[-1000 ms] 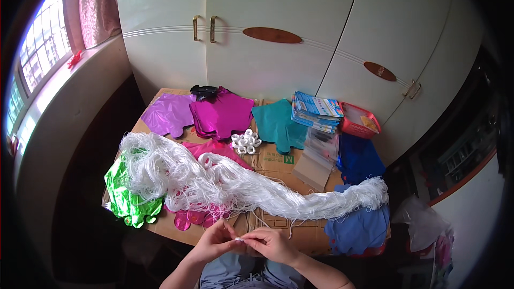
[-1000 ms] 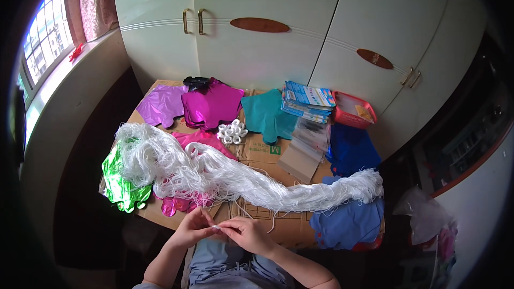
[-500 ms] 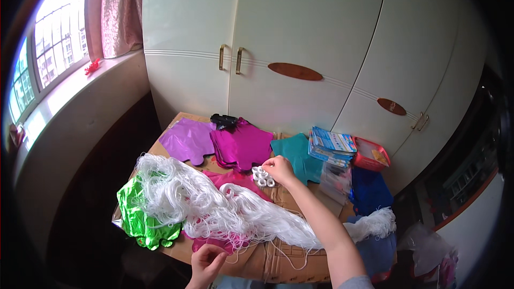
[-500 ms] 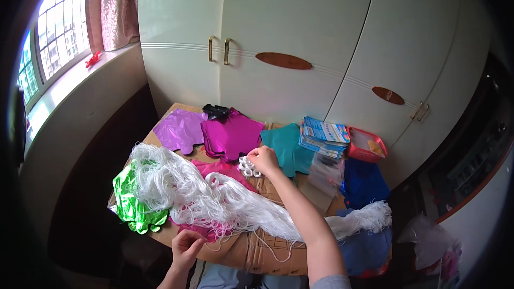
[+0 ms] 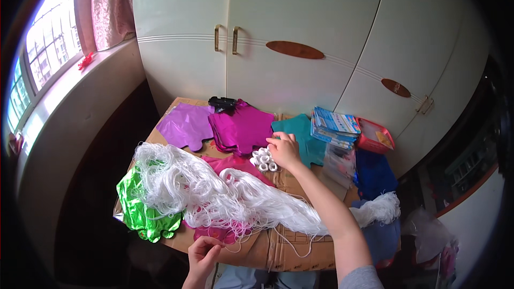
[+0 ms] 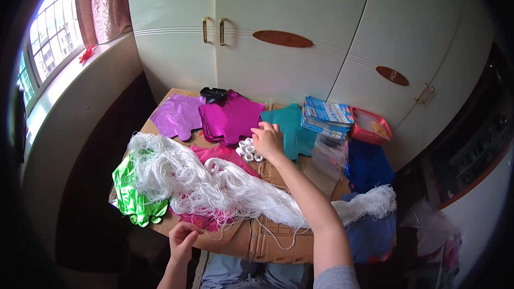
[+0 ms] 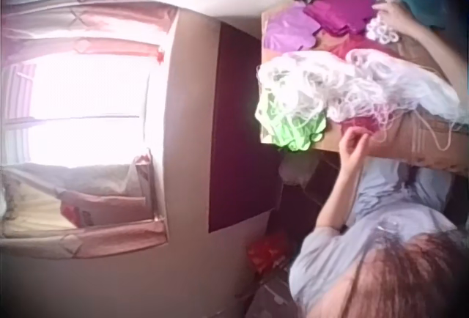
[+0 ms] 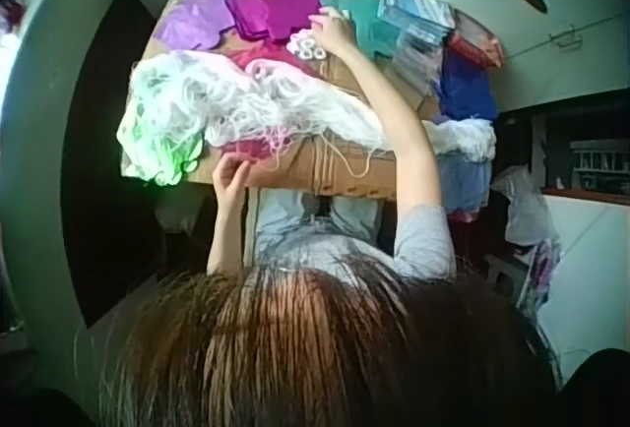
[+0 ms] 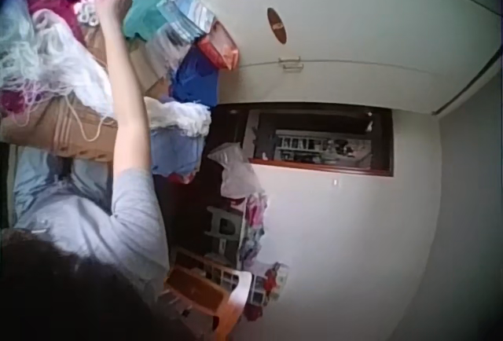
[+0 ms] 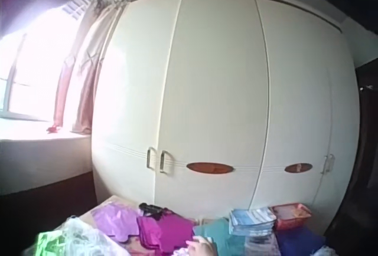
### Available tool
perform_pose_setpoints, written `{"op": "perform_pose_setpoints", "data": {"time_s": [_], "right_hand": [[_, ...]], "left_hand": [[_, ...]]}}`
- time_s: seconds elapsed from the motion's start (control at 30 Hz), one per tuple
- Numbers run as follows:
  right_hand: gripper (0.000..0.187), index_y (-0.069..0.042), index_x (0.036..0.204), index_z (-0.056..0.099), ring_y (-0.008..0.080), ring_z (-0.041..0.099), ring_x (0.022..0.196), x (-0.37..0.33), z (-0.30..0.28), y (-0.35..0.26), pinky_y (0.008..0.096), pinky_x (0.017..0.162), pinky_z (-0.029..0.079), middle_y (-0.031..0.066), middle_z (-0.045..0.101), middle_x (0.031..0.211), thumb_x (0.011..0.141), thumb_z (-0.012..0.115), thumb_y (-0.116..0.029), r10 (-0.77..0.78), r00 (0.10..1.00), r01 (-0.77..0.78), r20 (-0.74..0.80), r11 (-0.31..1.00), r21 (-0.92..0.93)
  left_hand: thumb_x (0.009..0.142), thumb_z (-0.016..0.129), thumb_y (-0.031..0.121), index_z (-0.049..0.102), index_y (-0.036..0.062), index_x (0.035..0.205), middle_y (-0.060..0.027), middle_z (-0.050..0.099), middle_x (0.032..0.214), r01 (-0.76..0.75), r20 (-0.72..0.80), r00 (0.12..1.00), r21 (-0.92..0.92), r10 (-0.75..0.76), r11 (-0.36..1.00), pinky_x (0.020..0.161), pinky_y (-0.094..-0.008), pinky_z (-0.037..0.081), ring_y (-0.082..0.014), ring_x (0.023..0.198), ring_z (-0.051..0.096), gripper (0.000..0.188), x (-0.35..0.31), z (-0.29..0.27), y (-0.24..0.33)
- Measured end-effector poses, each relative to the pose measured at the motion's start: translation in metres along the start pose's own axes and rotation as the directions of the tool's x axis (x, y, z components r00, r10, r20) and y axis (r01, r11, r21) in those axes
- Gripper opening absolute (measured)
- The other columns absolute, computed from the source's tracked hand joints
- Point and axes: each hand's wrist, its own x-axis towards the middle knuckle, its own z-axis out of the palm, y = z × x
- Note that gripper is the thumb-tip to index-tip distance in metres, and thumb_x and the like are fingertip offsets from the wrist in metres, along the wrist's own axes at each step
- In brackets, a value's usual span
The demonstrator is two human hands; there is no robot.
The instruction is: Untying and sorting bundles of white synthetic netting on a table.
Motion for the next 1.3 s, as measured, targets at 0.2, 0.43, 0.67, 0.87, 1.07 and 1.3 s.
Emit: {"op": "perform_pose_setpoints", "data": {"time_s": [0.2, 0.43, 0.67, 0.87, 1.07, 1.3], "right_hand": [[0.005, -0.011, 0.077, 0.065, 0.0225, 0.058, 0.073, -0.121, -0.105, -0.049, 0.0344, 0.068, 0.046, 0.0053, 0.060, 0.078, 0.075, 0.065, -0.016, -0.020, 0.953, -0.049, 0.302, 0.975, 0.218], [0.008, -0.013, 0.078, 0.066, 0.0209, 0.056, 0.077, -0.209, -0.108, -0.043, 0.0347, 0.070, 0.043, 0.0009, 0.056, 0.076, 0.071, 0.070, -0.014, -0.041, 0.990, 0.035, 0.136, 0.998, 0.047], [0.008, -0.015, 0.079, 0.066, 0.0192, 0.054, 0.077, -0.179, -0.096, -0.046, 0.0346, 0.067, 0.038, -0.0005, 0.053, 0.080, 0.071, 0.067, -0.012, -0.188, 0.981, 0.189, 0.048, 0.982, -0.028], [0.012, -0.015, 0.083, 0.063, 0.0182, 0.055, 0.079, -0.192, -0.106, -0.038, 0.0337, 0.070, 0.039, -0.0010, 0.053, 0.081, 0.072, 0.067, -0.014, -0.194, 0.975, 0.197, 0.104, 0.980, -0.017], [0.017, -0.015, 0.087, 0.062, 0.0176, 0.055, 0.081, -0.208, -0.096, -0.025, 0.0340, 0.072, 0.040, -0.0015, 0.054, 0.084, 0.072, 0.069, -0.016, -0.192, 0.977, 0.190, 0.092, 0.981, 0.031], [0.016, -0.015, 0.085, 0.062, 0.0175, 0.054, 0.083, -0.203, -0.097, -0.036, 0.0355, 0.076, 0.038, -0.0023, 0.054, 0.085, 0.070, 0.070, -0.018, -0.187, 0.980, 0.187, 0.065, 0.982, 0.011]], "left_hand": [[0.078, 0.061, 0.000, 0.060, 0.0056, 0.088, -0.0026, 0.058, 0.075, -0.099, 0.195, 0.981, 0.523, -0.005, 0.846, 0.057, -0.0267, 0.043, -0.0129, 0.066, 0.053, 0.012, 0.004, 0.019, -0.003], [0.066, 0.067, 0.010, 0.063, 0.0114, 0.089, -0.0037, 0.059, 0.091, -0.565, 0.541, 0.825, 0.776, 0.163, 0.281, 0.076, -0.0363, 0.044, -0.0245, 0.088, 0.054, 0.024, 0.036, 0.069, -0.020], [0.067, 0.064, 0.018, 0.063, 0.0163, 0.097, -0.0022, 0.054, 0.108, -0.698, 0.696, 0.707, 0.715, 0.126, -0.031, 0.087, -0.0408, 0.036, -0.0216, 0.108, 0.048, 0.030, 0.045, 0.077, -0.040], [0.076, 0.064, 0.031, 0.058, 0.0190, 0.111, -0.0017, 0.052, 0.119, -0.608, 0.608, 0.794, 0.794, 0.032, -0.012, 0.092, -0.0457, 0.031, -0.0197, 0.115, 0.046, 0.037, 0.053, 0.044, -0.017], [0.077, 0.064, 0.028, 0.059, 0.0181, 0.111, -0.0016, 0.055, 0.117, -0.595, 0.598, 0.801, 0.800, -0.020, 0.077, 0.094, -0.0469, 0.029, -0.0187, 0.112, 0.049, 0.036, 0.060, 0.009, 0.007], [0.073, 0.068, 0.022, 0.063, 0.0160, 0.102, -0.0004, 0.058, 0.112, -0.631, 0.636, 0.772, 0.761, 0.022, 0.152, 0.092, -0.0450, 0.030, -0.0197, 0.110, 0.050, 0.030, 0.063, 0.002, 0.005]]}}
